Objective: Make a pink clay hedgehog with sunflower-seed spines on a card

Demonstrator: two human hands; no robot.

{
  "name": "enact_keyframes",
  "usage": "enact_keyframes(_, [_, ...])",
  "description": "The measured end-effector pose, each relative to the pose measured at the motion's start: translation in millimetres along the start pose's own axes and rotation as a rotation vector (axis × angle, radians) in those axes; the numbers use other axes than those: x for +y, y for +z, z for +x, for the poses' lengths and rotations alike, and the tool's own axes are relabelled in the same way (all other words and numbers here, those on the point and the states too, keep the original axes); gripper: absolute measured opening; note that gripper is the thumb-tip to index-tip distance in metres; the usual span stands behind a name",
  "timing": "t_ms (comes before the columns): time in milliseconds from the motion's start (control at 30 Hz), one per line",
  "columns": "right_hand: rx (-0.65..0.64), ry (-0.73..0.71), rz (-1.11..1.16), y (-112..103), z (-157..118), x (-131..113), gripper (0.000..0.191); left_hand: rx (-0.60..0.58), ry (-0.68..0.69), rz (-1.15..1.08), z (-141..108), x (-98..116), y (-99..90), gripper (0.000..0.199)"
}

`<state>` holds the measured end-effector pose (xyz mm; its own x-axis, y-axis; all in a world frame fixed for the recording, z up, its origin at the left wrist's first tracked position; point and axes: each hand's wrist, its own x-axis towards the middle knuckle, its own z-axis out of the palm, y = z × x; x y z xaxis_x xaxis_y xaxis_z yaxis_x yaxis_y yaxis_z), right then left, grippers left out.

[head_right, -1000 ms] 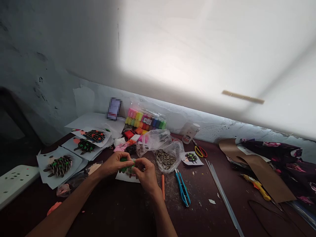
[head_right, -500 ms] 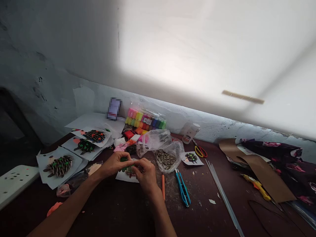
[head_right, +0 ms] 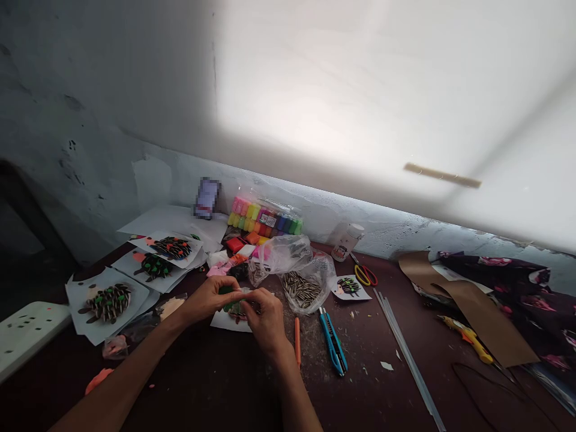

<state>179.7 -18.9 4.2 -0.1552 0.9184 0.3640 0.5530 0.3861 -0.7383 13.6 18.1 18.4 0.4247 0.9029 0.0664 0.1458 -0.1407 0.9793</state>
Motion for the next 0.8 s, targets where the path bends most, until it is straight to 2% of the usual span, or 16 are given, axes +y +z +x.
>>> enact_keyframes(167, [0.102, 0.036, 0.012, -2.1, 1.3, -2.4, 0.016, 0.058, 0.036, 0.056, 2.3, -0.6, -5.8, 0.037])
enact_keyframes(267, [0.166, 0.142, 0.172, -4.2, 3.4, -4.4, 0.019, 0.103, 0.007, 0.043, 3.3, 2.1, -9.8, 0.037])
enact_keyframes(400, [0.157, 0.232, 0.411, -5.8, 5.5, -6.5, 0.023, 0.119, -0.042, -0.068, 3.9, 3.9, -10.4, 0.042])
enact_keyframes(500, [0.131, 0.261, 0.494, -6.4, 5.8, -5.7, 0.022, 0.056, -0.095, -0.159, 3.0, 2.4, -8.5, 0.039])
enact_keyframes(600, [0.143, 0.239, 0.471, -6.1, 5.5, -2.6, 0.02, -0.094, -0.123, -0.215, 0.9, 1.2, -6.3, 0.036])
enact_keyframes(700, [0.172, 0.159, 0.387, -4.9, 5.1, -0.7, 0.017, -0.246, -0.1, -0.252, -1.2, 1.8, -4.1, 0.037])
enact_keyframes(800, [0.182, 0.096, 0.335, -3.4, 4.4, -2.0, 0.012, -0.275, -0.099, -0.301, -1.5, 1.3, -1.6, 0.038])
